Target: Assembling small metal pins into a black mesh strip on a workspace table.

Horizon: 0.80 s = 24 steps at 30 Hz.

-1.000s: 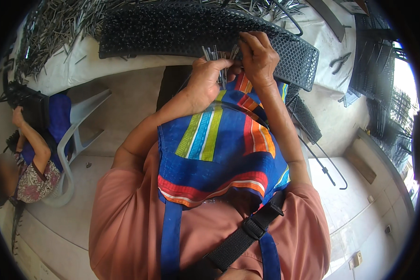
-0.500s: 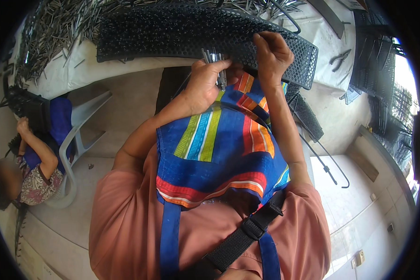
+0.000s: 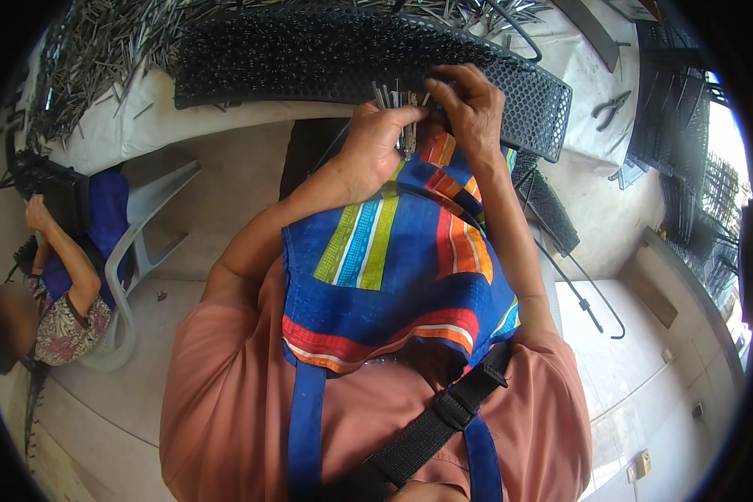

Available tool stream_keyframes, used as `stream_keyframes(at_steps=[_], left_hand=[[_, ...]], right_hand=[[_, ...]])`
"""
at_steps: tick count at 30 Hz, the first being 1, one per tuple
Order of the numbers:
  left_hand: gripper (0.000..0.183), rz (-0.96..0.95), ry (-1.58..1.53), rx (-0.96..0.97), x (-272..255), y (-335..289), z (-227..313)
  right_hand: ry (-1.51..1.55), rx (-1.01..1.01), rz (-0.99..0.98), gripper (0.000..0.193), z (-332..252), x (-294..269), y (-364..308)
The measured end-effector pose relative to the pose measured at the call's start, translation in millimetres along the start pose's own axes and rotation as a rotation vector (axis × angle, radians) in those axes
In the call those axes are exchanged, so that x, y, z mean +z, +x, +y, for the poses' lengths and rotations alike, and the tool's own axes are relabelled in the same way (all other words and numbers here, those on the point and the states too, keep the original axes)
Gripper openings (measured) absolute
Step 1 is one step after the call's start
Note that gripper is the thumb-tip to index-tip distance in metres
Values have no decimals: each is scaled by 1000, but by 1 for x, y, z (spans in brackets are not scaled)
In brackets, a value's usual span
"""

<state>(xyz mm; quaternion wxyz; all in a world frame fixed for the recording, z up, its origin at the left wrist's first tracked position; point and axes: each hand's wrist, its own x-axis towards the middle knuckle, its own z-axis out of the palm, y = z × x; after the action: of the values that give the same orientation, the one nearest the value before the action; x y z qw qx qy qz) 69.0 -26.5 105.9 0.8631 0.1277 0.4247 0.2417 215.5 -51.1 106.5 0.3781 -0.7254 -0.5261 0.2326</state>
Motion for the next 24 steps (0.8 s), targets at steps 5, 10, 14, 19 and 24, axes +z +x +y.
stream_keyframes(at_steps=[5,10,14,19,24], left_hand=[[17,-2,-1,-16,13,-2,8],[18,18,66,10,14,-1,11],[16,8,51,16,13,1,8],[15,18,79,0,10,1,8],[14,23,29,17,11,1,9]], right_hand=[[491,315,113,6,10,2,-3],[289,-1,459,6,22,8,13],[-12,-134,386,8,16,6,19],[-122,-209,347,9,18,2,18],[-320,-248,285,9,10,3,15]])
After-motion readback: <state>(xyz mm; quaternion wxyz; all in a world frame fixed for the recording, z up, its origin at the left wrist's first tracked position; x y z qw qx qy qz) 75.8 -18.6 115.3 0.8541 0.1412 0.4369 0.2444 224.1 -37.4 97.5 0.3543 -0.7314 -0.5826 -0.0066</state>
